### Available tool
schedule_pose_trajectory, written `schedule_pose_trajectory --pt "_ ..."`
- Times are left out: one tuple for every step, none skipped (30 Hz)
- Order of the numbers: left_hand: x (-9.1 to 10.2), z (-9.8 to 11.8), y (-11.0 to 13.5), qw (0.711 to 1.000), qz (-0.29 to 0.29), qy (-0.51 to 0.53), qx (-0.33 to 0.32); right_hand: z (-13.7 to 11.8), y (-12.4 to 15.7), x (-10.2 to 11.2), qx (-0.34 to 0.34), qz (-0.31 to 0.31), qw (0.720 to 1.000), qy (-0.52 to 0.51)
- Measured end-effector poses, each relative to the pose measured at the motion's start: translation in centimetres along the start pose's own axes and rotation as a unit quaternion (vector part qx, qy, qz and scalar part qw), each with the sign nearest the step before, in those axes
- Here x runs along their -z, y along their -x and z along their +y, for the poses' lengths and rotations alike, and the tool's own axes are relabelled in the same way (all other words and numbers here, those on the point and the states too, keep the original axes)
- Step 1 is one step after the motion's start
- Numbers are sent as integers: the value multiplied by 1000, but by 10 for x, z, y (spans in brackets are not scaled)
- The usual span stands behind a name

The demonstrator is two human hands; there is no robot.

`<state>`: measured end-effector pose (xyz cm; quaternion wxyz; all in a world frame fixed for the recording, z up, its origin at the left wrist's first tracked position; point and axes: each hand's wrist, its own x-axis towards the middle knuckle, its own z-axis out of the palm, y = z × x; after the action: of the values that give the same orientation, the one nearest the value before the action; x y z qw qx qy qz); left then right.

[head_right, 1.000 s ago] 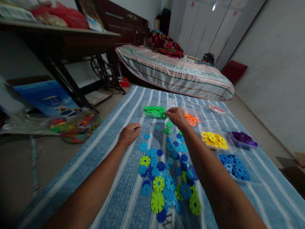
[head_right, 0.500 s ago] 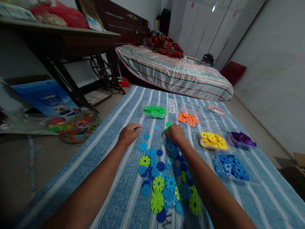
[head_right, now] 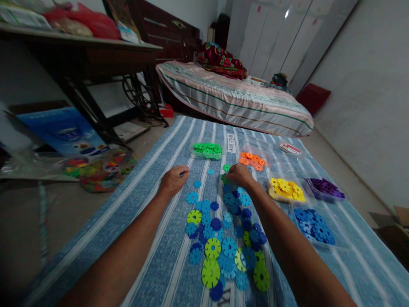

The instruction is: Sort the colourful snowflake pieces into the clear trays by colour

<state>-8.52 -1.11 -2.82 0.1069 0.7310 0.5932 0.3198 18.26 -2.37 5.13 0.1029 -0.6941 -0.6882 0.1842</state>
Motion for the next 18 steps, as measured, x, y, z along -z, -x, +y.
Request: schedule_pose_trajectory --pt "0 0 0 1000 2 0 0 -5 -5 5 5 5 1000 -16" --pt "0 0 0 1000 4 0 -1 -10 -11 10 11 13 999 -31" --pt "-1 -1 0 1000 6 0 -3 -16 -17 14 16 28 998 -53" --pt "-1 -1 0 1000 8 0 -6 -22 -23 19 19 49 995 -79" --pt "-1 -1 -1 1000 8 0 -8 -27 -28 22 21 72 992 -97" --pt "-1 -2 -1 1000 7 0 -11 -31 -33 24 20 92 990 -103" --pt "-2 -2 -1 1000 7 -1 -12 -33 -37 25 18 105 990 -96" --pt "-2 -2 -1 1000 7 -1 -12 -33 -39 24 16 109 991 -78" --pt "-2 -2 -1 1000 8 -1 -12 -32 -40 21 13 103 993 -51" --pt "-2 -2 -1 1000 9 0 -12 -28 -39 17 10 89 996 -19" --pt "-2 -3 -1 1000 9 1 -13 -24 -37 12 7 74 997 7" --pt "-2 -3 -1 1000 10 2 -15 -19 -35 6 4 60 998 28" --pt "-3 -3 -1 1000 11 2 -16 -13 -32 -1 0 47 998 52" --pt "-3 -3 -1 1000 11 3 -18 -8 -29 -8 -3 36 997 75" --pt "-3 -4 -1 1000 12 3 -19 -4 -27 -14 -5 28 995 97" --pt "-3 -4 -1 1000 13 3 -19 -1 -25 -19 -5 22 993 116" --pt "-4 -4 -1 1000 14 3 -18 1 -25 -23 -4 18 991 133" --pt "-3 -5 -1 1000 15 4 -17 2 -24 -26 -1 16 989 147"
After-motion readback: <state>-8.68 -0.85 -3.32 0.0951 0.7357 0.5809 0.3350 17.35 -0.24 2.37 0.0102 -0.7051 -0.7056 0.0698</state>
